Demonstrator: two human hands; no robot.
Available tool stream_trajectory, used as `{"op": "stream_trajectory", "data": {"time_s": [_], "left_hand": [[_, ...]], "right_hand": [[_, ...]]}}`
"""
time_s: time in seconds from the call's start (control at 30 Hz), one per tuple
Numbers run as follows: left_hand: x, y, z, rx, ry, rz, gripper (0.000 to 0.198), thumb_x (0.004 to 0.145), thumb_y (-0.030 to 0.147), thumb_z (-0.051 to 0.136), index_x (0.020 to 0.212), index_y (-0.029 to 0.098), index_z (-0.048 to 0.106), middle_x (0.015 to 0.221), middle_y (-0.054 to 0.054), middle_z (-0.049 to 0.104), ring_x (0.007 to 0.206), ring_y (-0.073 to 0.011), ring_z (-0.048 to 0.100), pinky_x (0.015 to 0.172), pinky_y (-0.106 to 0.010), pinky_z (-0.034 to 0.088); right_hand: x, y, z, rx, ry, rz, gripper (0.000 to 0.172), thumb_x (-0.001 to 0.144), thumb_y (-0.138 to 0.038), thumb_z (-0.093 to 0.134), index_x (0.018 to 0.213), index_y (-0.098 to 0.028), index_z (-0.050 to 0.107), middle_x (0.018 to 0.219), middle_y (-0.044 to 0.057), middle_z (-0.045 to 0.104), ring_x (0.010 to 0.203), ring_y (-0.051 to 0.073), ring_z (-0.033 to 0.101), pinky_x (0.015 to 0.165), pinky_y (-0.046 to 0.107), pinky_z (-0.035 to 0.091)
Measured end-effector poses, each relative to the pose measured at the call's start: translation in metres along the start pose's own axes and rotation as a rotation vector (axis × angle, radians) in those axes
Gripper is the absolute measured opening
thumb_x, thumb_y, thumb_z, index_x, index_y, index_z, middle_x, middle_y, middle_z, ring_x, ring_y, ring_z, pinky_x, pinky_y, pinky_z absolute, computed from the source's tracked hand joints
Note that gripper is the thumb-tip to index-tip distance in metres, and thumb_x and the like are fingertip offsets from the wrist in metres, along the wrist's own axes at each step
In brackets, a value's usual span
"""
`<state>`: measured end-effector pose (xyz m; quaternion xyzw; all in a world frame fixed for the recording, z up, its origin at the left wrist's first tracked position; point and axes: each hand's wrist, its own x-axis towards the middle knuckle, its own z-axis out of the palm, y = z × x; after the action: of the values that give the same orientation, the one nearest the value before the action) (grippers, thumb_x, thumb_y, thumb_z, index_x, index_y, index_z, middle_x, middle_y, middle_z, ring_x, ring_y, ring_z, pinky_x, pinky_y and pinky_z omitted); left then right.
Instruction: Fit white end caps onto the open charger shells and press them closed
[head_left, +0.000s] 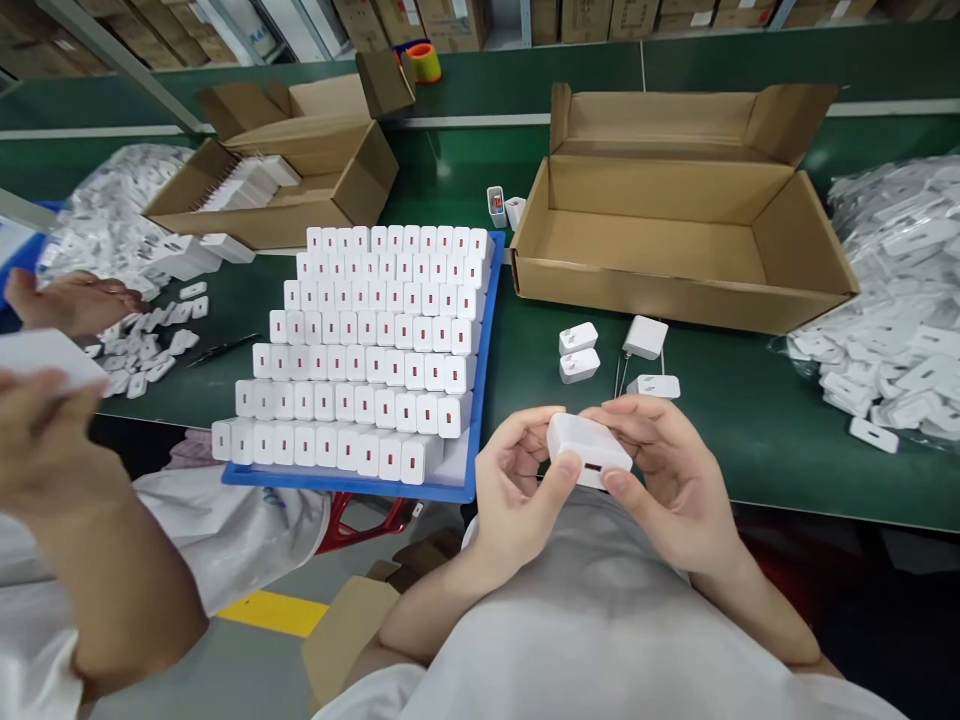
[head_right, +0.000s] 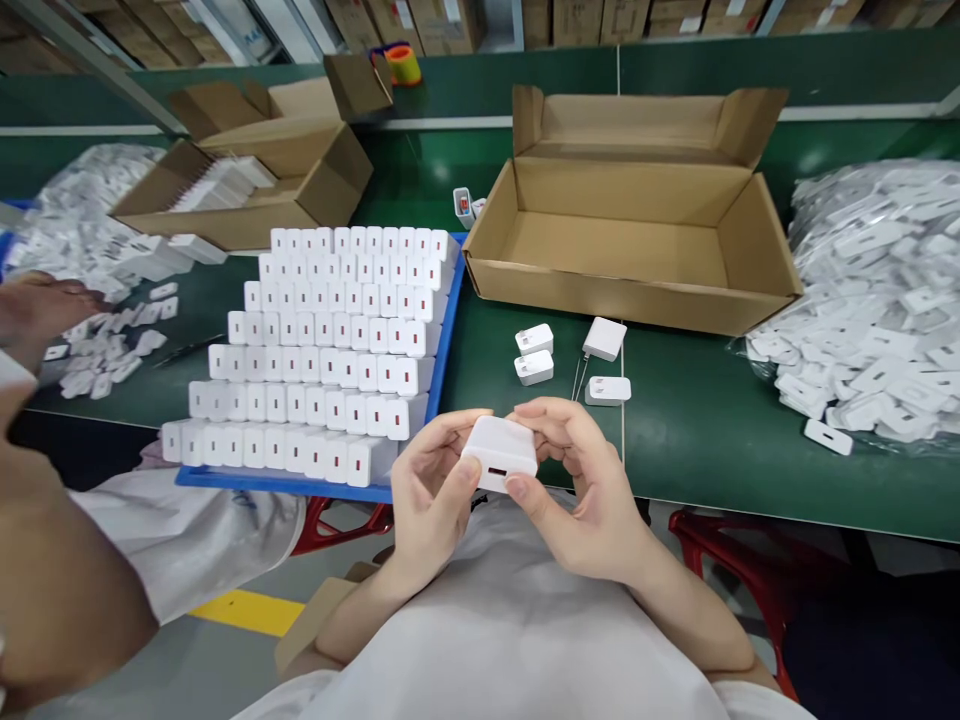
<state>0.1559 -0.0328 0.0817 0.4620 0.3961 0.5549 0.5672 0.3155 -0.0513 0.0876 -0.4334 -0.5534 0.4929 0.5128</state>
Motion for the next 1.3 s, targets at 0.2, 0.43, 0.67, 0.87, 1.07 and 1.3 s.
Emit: {"op": "stream_trajectory", "data": {"time_s": [0.2, 0.43, 0.67, 0.87, 1.07, 1.3], "left_hand": [[0.0, 0.002, -0.003, 0.025, -0.033, -0.049, 0.032, 0.089, 0.04, 0.074, 0.108, 0.016, 0.066, 0.084, -0.004, 0.069, 0.074, -0.0138, 0.066, 0.068, -0.023, 0.055], [0.005, 0.013, -0.005, 0.158, -0.233, -0.184, 0.04, 0.097, 0.047, 0.061, 0.122, 0.017, 0.068, 0.114, -0.012, 0.075, 0.095, -0.0223, 0.071, 0.08, -0.031, 0.058], [0.003, 0.012, -0.01, 0.103, -0.184, -0.19, 0.034, 0.098, 0.045, 0.059, 0.116, 0.02, 0.074, 0.116, -0.009, 0.074, 0.103, -0.022, 0.069, 0.082, -0.027, 0.056], [0.008, 0.017, -0.004, 0.145, -0.307, -0.241, 0.038, 0.101, 0.048, 0.053, 0.113, 0.019, 0.074, 0.112, -0.01, 0.073, 0.099, -0.0221, 0.069, 0.086, -0.031, 0.056], [0.006, 0.02, -0.006, 0.178, -0.265, -0.157, 0.04, 0.103, 0.048, 0.048, 0.117, 0.02, 0.073, 0.119, -0.01, 0.072, 0.109, -0.0236, 0.067, 0.092, -0.032, 0.054], [0.003, 0.016, -0.01, 0.243, -0.245, -0.013, 0.037, 0.105, 0.041, 0.045, 0.123, 0.019, 0.069, 0.113, -0.01, 0.069, 0.099, -0.0202, 0.066, 0.083, -0.029, 0.052]], "right_hand": [[0.0, -0.001, -0.003, -0.003, -0.025, 0.038, 0.029, 0.096, -0.033, 0.064, 0.122, -0.03, 0.05, 0.113, 0.006, 0.07, 0.087, 0.02, 0.069, 0.076, 0.035, 0.059], [0.004, -0.003, -0.017, -0.051, -0.137, 0.098, 0.041, 0.096, -0.042, 0.064, 0.132, -0.031, 0.048, 0.116, 0.006, 0.073, 0.086, 0.02, 0.071, 0.072, 0.032, 0.059], [-0.004, 0.036, -0.06, -0.793, 0.274, 0.029, 0.024, 0.101, -0.038, 0.054, 0.106, -0.022, 0.071, 0.099, 0.008, 0.074, 0.078, 0.02, 0.069, 0.069, 0.034, 0.058], [0.007, 0.071, -0.045, -1.034, -0.044, 0.045, 0.036, 0.1, -0.025, 0.045, 0.126, -0.017, 0.068, 0.107, 0.014, 0.071, 0.079, 0.024, 0.07, 0.06, 0.034, 0.056], [0.016, 0.069, -0.033, -1.052, -0.071, 0.009, 0.034, 0.098, -0.025, 0.046, 0.117, -0.013, 0.071, 0.105, 0.016, 0.069, 0.069, 0.022, 0.066, 0.051, 0.033, 0.051], [0.0, 0.033, -0.029, -0.549, 0.053, -0.164, 0.037, 0.104, -0.035, 0.043, 0.137, -0.025, 0.058, 0.121, 0.011, 0.064, 0.101, 0.024, 0.065, 0.086, 0.039, 0.057]]}}
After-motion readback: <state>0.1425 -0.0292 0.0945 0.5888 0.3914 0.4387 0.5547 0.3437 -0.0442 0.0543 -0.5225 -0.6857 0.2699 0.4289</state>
